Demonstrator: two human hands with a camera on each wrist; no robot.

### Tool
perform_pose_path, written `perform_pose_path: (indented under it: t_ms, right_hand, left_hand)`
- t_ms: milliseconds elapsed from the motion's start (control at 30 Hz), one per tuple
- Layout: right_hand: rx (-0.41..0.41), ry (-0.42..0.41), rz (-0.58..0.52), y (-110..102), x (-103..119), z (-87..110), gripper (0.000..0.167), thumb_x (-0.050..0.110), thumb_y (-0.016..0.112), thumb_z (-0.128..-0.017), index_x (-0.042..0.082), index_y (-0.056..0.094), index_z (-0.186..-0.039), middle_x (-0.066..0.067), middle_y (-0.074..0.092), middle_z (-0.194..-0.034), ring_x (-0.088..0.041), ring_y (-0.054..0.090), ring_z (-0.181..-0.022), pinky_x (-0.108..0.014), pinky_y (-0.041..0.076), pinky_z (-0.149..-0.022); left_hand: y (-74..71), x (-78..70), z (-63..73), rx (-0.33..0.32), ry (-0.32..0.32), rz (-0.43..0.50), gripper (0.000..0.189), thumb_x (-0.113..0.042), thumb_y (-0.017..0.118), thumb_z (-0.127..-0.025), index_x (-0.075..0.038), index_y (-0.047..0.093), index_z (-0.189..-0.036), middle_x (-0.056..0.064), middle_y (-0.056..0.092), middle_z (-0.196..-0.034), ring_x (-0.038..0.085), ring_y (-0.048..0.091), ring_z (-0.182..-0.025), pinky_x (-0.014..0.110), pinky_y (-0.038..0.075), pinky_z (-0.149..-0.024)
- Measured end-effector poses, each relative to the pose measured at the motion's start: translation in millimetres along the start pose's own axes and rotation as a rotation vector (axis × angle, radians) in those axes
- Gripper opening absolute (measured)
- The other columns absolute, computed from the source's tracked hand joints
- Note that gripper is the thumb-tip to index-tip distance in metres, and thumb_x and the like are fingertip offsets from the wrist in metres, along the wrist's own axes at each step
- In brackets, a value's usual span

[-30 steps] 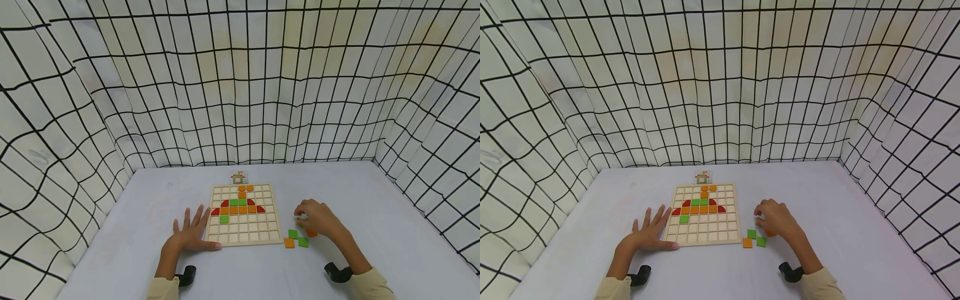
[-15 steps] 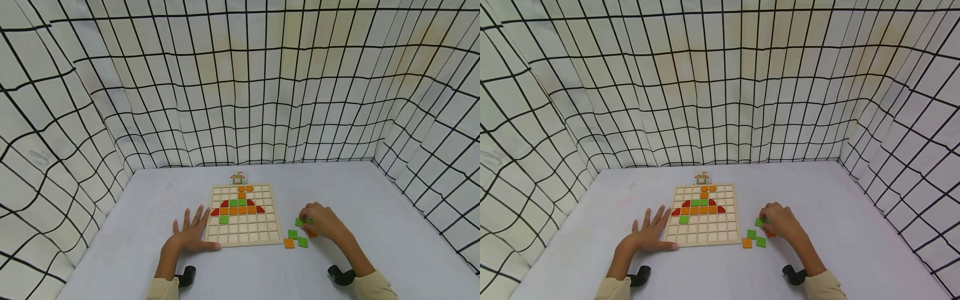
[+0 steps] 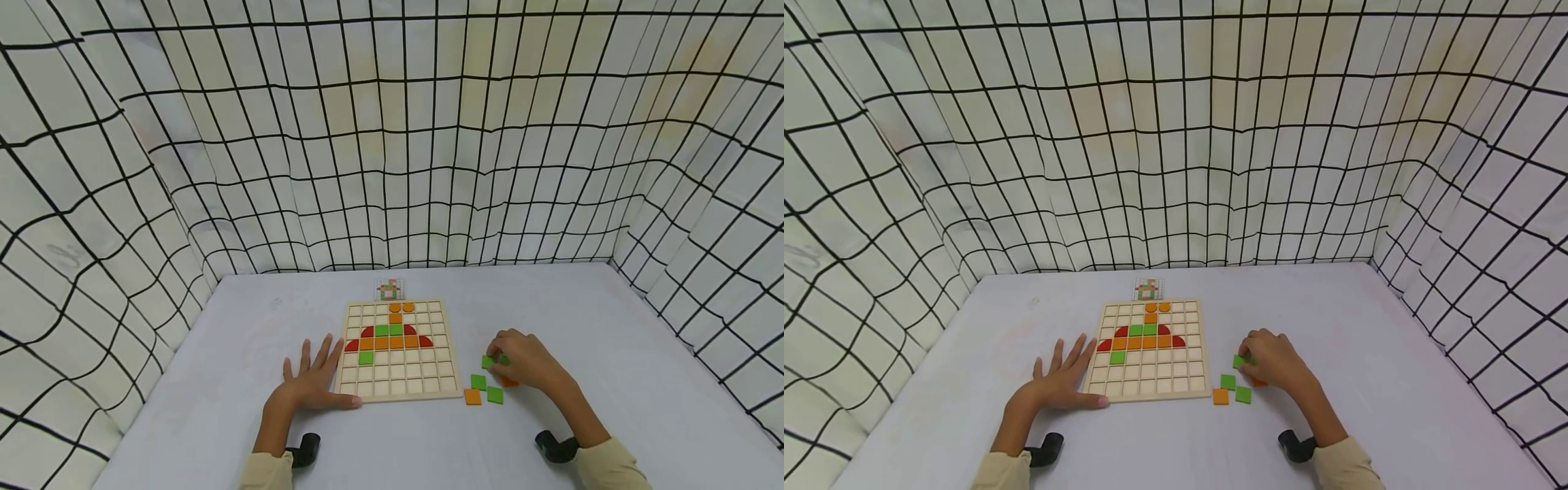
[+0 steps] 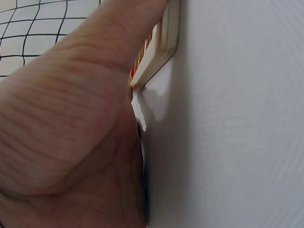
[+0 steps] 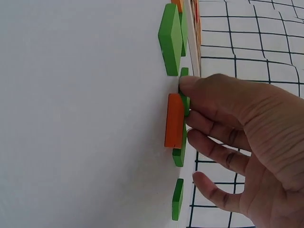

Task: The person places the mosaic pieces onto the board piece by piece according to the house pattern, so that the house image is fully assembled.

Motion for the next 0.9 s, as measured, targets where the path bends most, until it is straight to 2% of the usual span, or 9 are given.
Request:
perform_pose_path:
  t_ms: [333,667,900]
  right_hand:
    - [0.005,-0.054,-0.078,1.2,8.8,-4.9,0.022,0.029,0.082,-0.078,0.017,0.070,-0.092,0.010,0.063,-0.088,-0.007,0.056,-0.082,-0.028,0.048,-0.071]
    - [0.001,-0.155,-0.133,-3.7,41.6,-24.3,0.019,0.030,0.078,-0.082,0.018,0.070,-0.095,0.011,0.064,-0.091,-0.009,0.060,-0.088,-0.029,0.052,-0.076]
    - [-0.003,-0.227,-0.150,0.0,63.8,-38.9,0.016,0.029,0.078,-0.081,0.019,0.071,-0.091,0.011,0.064,-0.090,-0.007,0.056,-0.083,-0.026,0.049,-0.074]
  left_hand:
    - [1.9,2.0,0.6,0.014,-0.003,0.002,0.126,-0.069,0.077,-0.064,-0.015,0.012,-0.158,0.014,-0.003,-0.166,0.048,-0.017,-0.147,0.075,-0.009,-0.107]
    - [0.2,2.3,0.2,0.013,-0.006,0.005,0.126,-0.068,0.078,-0.065,-0.016,0.012,-0.158,0.013,-0.004,-0.166,0.047,-0.018,-0.147,0.074,-0.011,-0.108]
    - [2.9,3.8,-1.0,0.016,0.007,0.008,0.127,-0.071,0.076,-0.064,-0.017,0.010,-0.159,0.012,-0.006,-0.166,0.047,-0.019,-0.147,0.074,-0.012,-0.107]
Point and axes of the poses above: each hand's wrist, its own z-axis away from the middle knuckle, its own y-axis out of the palm, x = y × z, the point moved 6 cm from there along -z, towards the middle knuckle
